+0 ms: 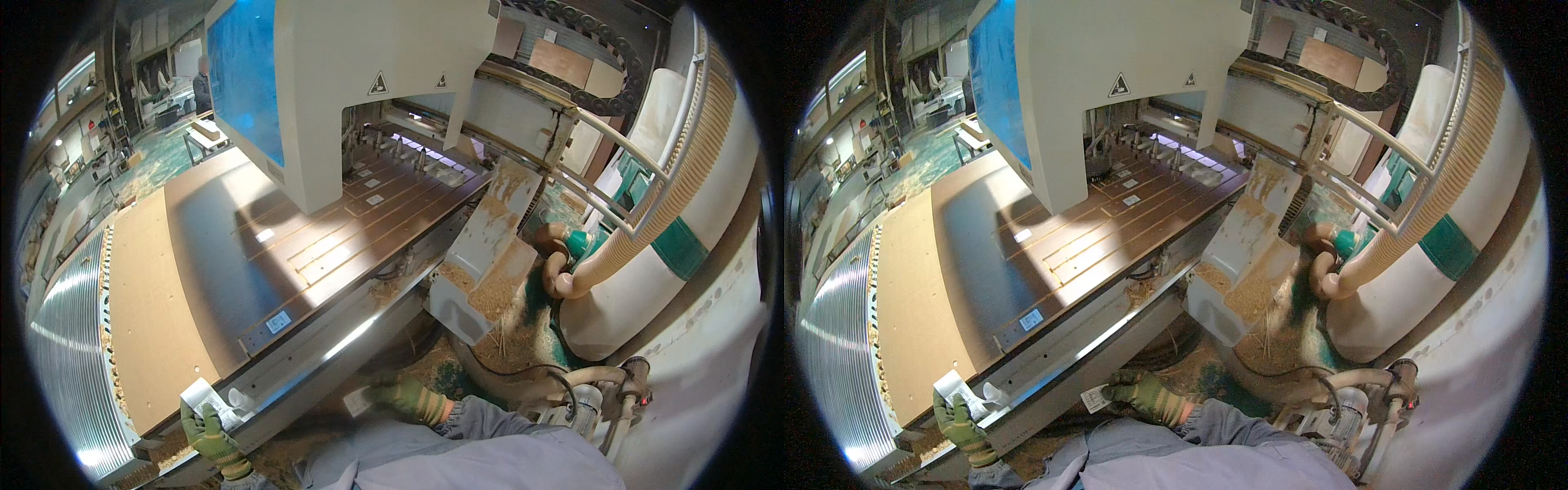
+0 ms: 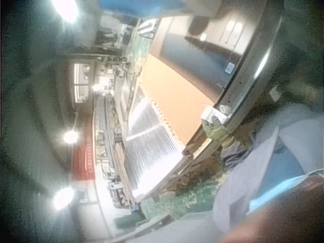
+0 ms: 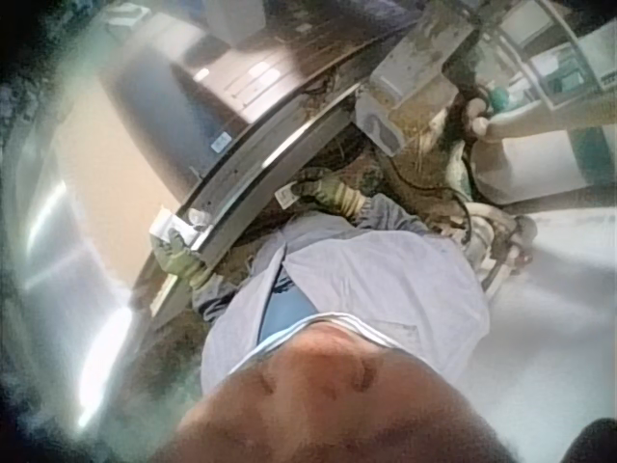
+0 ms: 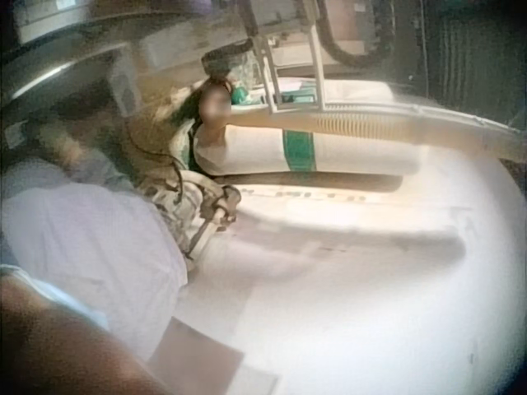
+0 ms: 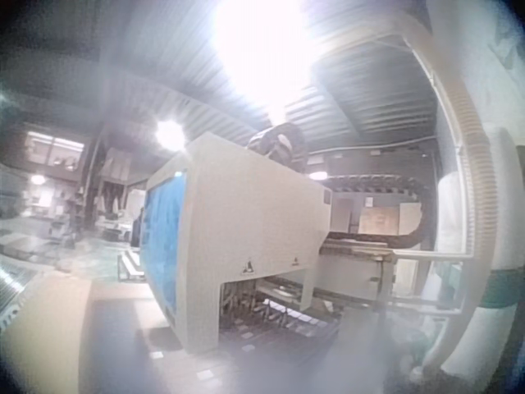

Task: The person applies small white labels to multiple cut wood panels on a CNC table, then operates the machine's control panel and removes gloves. The person handles labels and panels, and interacts with the machine interface.

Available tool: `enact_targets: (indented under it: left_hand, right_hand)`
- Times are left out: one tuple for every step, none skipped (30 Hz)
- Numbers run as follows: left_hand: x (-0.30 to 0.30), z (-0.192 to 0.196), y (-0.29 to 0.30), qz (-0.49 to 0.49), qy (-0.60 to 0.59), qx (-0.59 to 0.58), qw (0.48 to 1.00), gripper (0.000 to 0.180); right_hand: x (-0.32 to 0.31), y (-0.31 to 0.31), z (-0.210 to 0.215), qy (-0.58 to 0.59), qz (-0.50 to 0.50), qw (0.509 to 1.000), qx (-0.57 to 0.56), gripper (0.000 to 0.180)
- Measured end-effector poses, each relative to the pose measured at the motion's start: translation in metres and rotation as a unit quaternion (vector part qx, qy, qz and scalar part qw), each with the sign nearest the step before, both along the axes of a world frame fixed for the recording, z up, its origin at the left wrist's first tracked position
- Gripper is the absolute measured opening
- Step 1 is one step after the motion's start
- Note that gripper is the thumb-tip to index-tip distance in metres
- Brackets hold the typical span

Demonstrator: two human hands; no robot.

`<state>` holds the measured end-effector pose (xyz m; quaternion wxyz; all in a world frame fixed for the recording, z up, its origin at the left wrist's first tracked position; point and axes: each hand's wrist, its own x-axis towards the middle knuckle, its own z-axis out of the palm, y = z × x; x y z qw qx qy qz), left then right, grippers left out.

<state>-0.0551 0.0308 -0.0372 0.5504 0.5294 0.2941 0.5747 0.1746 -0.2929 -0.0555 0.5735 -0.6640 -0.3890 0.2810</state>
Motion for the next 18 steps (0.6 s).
enact_targets:
  left_hand:
    - [-0.006, -0.002, 0.005, -0.002, 0.007, 0.019, 1.0, 0.048]
    - [-0.013, -0.004, 0.009, -0.002, 0.006, 0.017, 1.0, 0.048]
    - [-0.018, -0.006, 0.012, -0.001, -0.002, 0.001, 1.0, 0.048]
    - [-0.023, -0.008, 0.014, -0.007, 0.003, 0.011, 1.0, 0.048]
    - [-0.025, -0.009, 0.015, -0.012, 0.001, 0.007, 1.0, 0.048]
    - [-0.025, -0.01, 0.016, -0.019, -0.015, 0.001, 1.0, 0.048]
    - [-0.024, -0.01, 0.015, -0.017, -0.004, 0.001, 1.0, 0.048]
    - [-0.022, -0.009, 0.014, -0.016, -0.007, -0.001, 1.0, 0.048]
    - [-0.02, -0.008, 0.013, -0.02, -0.023, -0.012, 0.999, 0.048]
    - [-0.018, -0.007, 0.012, -0.017, -0.013, -0.003, 1.0, 0.048]
    - [-0.016, -0.006, 0.012, -0.018, -0.016, -0.003, 1.0, 0.048]
    - [-0.015, -0.004, 0.012, -0.019, -0.019, -0.031, 0.999, 0.048]
    - [-0.015, -0.004, 0.012, -0.041, -0.022, -0.007, 0.999, 0.049]
    - [-0.016, -0.003, 0.013, -0.064, -0.025, -0.011, 0.998, 0.049]
    - [-0.016, -0.004, 0.014, -0.076, -0.055, -0.029, 0.995, 0.049]
    - [-0.018, -0.005, 0.016, -0.059, -0.022, -0.005, 0.998, 0.049]
    - [-0.018, -0.008, 0.017, -0.032, -0.017, 0.005, 0.999, 0.049]
    - [-0.018, -0.01, 0.018, -0.021, -0.02, 0.008, 1.0, 0.048]
  right_hand:
    - [-0.007, 0.005, -0.003, -0.063, 0.004, 0.998, 0.011, 0.028]
    - [-0.014, 0.01, -0.006, -0.04, 0.003, 0.999, 0.005, 0.028]
    - [-0.02, 0.013, -0.008, -0.029, 0.004, 1.0, 0.007, 0.028]
    - [-0.024, 0.016, -0.009, -0.055, 0.004, 0.998, 0.02, 0.029]
    - [-0.026, 0.018, -0.01, 0.003, -0.002, 1.0, 0.01, 0.029]
    - [-0.027, 0.019, -0.01, 0.024, -0.008, 1.0, 0.009, 0.03]
    - [-0.026, 0.019, -0.009, 0.003, -0.009, 1.0, 0.016, 0.03]
    - [-0.025, 0.019, -0.008, 0.042, -0.013, 0.999, 0.01, 0.03]
    - [-0.023, 0.018, -0.007, 0.04, -0.011, 0.999, 0.012, 0.029]
    - [-0.021, 0.017, -0.005, 0.004, -0.01, 1.0, 0.012, 0.028]
    - [-0.02, 0.017, -0.002, 0.053, -0.012, 0.998, -0.012, 0.027]
    - [-0.019, 0.016, 0.001, 0.067, -0.015, 0.997, -0.036, 0.027]
    - [-0.019, 0.017, 0.004, 0.063, -0.023, 0.996, -0.059, 0.026]
    - [-0.02, 0.018, 0.008, 0.138, -0.026, 0.989, -0.043, 0.025]
    - [-0.022, 0.02, 0.012, 0.195, -0.034, 0.98, -0.026, 0.024]
    - [-0.024, 0.022, 0.016, 0.247, -0.037, 0.968, -0.009, 0.023]
    - [-0.026, 0.023, 0.02, 0.264, -0.04, 0.964, -0.012, 0.022]
    - [-0.027, 0.024, 0.023, 0.277, -0.039, 0.96, -0.015, 0.022]
